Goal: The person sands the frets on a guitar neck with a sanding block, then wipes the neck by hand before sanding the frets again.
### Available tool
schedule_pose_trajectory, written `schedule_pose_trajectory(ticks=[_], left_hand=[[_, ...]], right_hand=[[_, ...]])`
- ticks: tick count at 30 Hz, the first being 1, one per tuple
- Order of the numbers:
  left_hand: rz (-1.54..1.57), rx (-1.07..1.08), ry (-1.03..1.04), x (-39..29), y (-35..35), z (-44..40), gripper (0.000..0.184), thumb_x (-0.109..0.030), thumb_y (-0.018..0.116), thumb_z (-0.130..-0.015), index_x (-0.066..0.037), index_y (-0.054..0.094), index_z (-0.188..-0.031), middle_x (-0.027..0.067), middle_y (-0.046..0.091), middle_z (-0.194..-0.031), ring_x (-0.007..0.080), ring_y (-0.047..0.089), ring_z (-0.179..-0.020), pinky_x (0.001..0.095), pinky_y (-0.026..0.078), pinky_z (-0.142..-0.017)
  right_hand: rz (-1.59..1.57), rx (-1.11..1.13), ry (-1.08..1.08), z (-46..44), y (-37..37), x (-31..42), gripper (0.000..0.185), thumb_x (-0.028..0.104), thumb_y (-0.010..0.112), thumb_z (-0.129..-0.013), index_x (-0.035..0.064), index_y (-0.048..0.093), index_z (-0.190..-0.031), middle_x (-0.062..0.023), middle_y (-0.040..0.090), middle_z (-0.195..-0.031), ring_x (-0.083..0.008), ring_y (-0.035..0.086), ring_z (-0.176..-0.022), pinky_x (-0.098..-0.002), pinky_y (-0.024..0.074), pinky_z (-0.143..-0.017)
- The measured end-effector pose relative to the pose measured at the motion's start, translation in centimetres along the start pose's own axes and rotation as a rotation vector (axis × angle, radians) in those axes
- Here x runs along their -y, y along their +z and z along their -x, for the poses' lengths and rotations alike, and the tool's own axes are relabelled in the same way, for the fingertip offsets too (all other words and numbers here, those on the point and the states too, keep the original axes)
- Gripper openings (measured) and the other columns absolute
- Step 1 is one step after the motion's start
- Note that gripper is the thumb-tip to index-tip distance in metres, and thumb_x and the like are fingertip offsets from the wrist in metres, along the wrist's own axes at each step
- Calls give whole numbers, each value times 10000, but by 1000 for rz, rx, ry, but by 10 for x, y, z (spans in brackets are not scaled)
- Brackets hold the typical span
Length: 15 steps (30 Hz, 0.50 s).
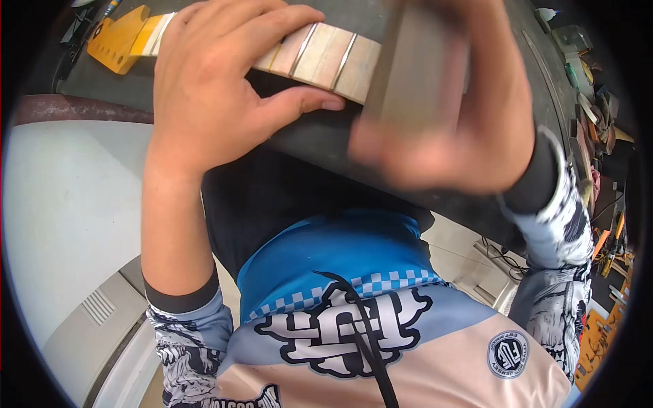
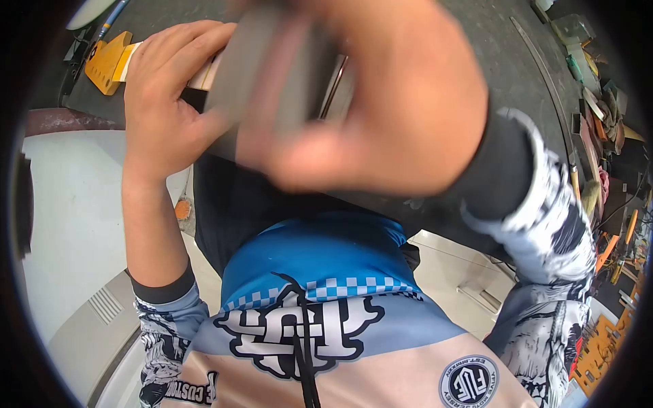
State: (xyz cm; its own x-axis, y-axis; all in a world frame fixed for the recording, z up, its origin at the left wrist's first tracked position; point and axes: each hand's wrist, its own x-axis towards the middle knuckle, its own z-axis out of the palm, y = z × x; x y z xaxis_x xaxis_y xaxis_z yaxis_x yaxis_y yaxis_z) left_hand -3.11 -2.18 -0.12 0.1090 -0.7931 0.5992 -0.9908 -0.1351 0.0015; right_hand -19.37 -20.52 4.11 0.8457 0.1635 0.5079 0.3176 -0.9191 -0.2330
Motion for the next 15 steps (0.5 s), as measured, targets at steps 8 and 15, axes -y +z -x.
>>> schedule_pose_trajectory(ticks=[8,15], left_hand=[[-19,-24,-1,3,3,3,597,-446,865,-695,-60,731,-1131,96,728,-1141,321,664,-1054,410,472,-913],[52,24,5,-4,-4,-2,647,-456,883,-647,-98,743,-1168,80,733,-1136,304,664,-1061,403,467,-917]], right_hand=[[-45,-173,-352,9,34,-60,833,356,905,-786,-50,452,-1355,-211,541,-1269,-293,619,-1083,-447,500,-894],[-342,-211,337,-9,-1,-42,617,381,785,-906,20,491,-1312,-102,588,-1116,-190,608,-1000,-363,506,-891]])
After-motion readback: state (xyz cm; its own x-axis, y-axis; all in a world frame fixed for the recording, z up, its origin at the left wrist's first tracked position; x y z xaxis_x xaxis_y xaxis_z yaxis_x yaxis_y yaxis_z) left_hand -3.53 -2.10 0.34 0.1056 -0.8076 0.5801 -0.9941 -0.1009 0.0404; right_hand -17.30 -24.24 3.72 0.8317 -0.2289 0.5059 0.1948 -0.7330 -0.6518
